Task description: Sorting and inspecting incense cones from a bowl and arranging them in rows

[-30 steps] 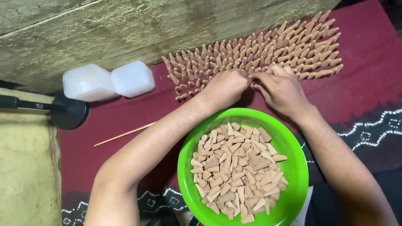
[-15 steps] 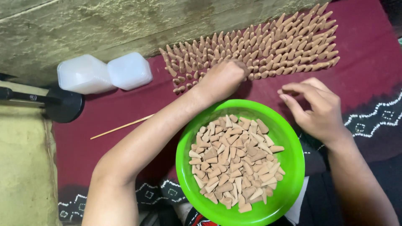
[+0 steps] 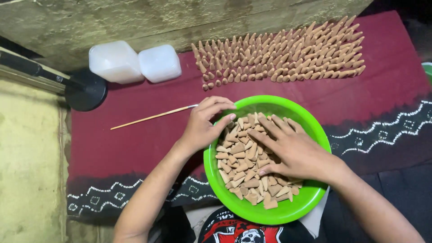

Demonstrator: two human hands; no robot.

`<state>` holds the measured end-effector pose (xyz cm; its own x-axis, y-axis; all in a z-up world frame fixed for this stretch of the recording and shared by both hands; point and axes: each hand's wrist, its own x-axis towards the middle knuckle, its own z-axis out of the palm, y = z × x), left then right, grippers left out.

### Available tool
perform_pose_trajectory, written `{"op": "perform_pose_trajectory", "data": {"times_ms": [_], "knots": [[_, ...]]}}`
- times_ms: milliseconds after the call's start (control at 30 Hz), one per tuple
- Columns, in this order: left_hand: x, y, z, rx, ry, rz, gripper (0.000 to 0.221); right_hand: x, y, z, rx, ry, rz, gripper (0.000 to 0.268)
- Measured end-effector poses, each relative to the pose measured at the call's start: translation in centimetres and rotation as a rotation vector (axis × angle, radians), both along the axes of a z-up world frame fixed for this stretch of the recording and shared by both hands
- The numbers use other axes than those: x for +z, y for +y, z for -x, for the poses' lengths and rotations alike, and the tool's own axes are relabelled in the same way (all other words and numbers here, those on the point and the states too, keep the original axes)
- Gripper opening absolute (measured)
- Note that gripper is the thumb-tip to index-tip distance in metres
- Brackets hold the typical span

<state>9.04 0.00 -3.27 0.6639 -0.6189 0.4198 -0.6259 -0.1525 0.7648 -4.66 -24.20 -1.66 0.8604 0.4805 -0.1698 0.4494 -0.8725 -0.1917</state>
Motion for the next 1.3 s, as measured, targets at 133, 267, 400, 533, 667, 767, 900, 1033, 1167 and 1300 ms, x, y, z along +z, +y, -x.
{"op": "perform_pose_trajectory", "data": {"times_ms": [133,267,400,533,667,767,900,1033,1167,1300], "knots": [[-1.8,0.1,-0.6,-0.036,0.189,0.125,0.017,1.9,1.7,-0.2,0.060,-0.072,-0.076,0.092],[-3.0,-0.3,-1.2,-0.113,0.289,0.242,0.020,4.0,2.8,0.9,0.033,0.103,-0.103,0.064],[-3.5,-0.2,-1.2,-0.135,0.335,0.288,0.019,1.4,2.1,3.4,0.080,-0.032,-0.226,0.034],[-3.9,0.3,-0.8,-0.104,0.310,0.344,0.016,1.7,1.2,3.8,0.065,-0.090,-0.217,0.030],[-4.7,0.6,-0.9,-0.077,0.335,0.410,0.014,3.2,2.0,2.5,-0.021,-0.062,-0.287,0.038],[-5.1,0.4,-0.9,-0.069,0.339,0.445,0.014,4.1,4.1,0.3,-0.043,-0.095,-0.192,0.038],[-4.9,0.4,-0.7,-0.067,0.307,0.453,0.016,3.1,6.7,-2.7,0.031,-0.187,-0.091,0.062],[-5.1,0.5,-0.9,-0.055,0.290,0.440,0.016,1.7,7.0,-2.5,0.130,-0.166,-0.136,0.056],[-5.4,0.3,-0.9,-0.051,0.268,0.415,0.014,1.2,6.0,-1.0,0.147,-0.148,-0.227,0.031],[-4.9,0.4,-0.9,-0.050,0.248,0.395,0.012,0.8,4.2,1.0,0.120,-0.113,-0.182,0.015]]}}
